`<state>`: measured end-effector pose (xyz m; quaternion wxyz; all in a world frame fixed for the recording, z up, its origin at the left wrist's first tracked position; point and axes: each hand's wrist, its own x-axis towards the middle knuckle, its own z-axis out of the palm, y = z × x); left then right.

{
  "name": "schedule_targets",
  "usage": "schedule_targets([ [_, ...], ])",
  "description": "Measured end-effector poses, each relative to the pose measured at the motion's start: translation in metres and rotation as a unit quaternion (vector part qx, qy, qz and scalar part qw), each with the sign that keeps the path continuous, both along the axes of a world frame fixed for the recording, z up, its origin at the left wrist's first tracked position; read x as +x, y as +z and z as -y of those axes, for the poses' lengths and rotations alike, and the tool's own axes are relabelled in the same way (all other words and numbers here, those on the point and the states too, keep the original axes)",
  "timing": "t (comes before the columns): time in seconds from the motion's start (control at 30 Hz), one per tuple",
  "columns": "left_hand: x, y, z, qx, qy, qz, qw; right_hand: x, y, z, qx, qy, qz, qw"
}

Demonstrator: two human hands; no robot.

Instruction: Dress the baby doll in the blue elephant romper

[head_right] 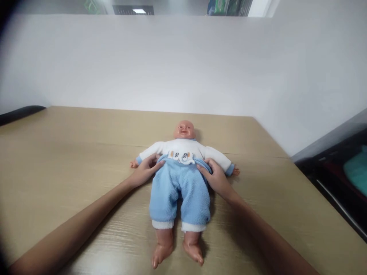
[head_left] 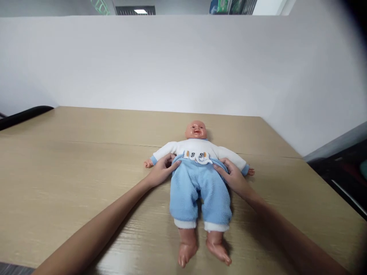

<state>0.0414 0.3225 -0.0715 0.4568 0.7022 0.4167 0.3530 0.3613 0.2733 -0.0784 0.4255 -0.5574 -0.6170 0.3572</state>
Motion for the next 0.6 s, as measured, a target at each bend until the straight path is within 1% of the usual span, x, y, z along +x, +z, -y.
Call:
schedule_targets([
  [0.07, -0.008, 0.001, 0.002, 0.045, -0.015, -0.041, 0.998, 0.005, -0.007, 0.006, 0.001, 0.000, 0.015, 1.000],
  [0.13, -0.012, 0.002, 0.003, 0.080, -0.039, -0.059, 0.994, 0.005, -0.008, 0.011, 0.013, 0.011, 0.011, 1.000],
  [0.17, -0.013, 0.002, 0.004, 0.083, -0.049, -0.058, 0.994, 0.004, -0.008, 0.012, 0.013, 0.018, -0.007, 1.000],
  [0.2, -0.011, 0.001, 0.005, 0.073, -0.054, -0.048, 0.995, 0.001, -0.006, 0.014, 0.002, 0.019, -0.047, 0.999],
  [0.23, -0.009, 0.000, 0.005, 0.054, -0.051, -0.031, 0.997, -0.003, -0.004, 0.014, -0.025, 0.012, -0.107, 0.994],
  [0.27, -0.007, -0.001, 0.006, 0.027, -0.039, -0.006, 0.999, -0.008, -0.003, 0.015, -0.066, 0.000, -0.181, 0.981],
  [0.33, 0.000, -0.004, 0.009, -0.027, -0.001, 0.053, 0.998, -0.018, -0.001, 0.017, -0.158, -0.030, -0.322, 0.933],
  [0.37, 0.003, -0.005, 0.010, -0.048, 0.017, 0.079, 0.996, -0.022, 0.000, 0.017, -0.193, -0.042, -0.371, 0.907],
  [0.4, 0.005, -0.006, 0.011, -0.064, 0.028, 0.100, 0.993, -0.025, 0.000, 0.018, -0.215, -0.050, -0.401, 0.889],
  [0.43, 0.006, -0.007, 0.011, -0.075, 0.030, 0.116, 0.990, -0.027, 0.000, 0.019, -0.227, -0.052, -0.416, 0.879],
  [0.47, 0.007, -0.007, 0.012, -0.083, 0.024, 0.128, 0.988, -0.028, 0.000, 0.019, -0.229, -0.054, -0.424, 0.875],
  [0.6, 0.007, -0.010, 0.010, -0.094, -0.020, 0.154, 0.983, -0.025, 0.000, 0.020, -0.227, -0.070, -0.437, 0.867],
])
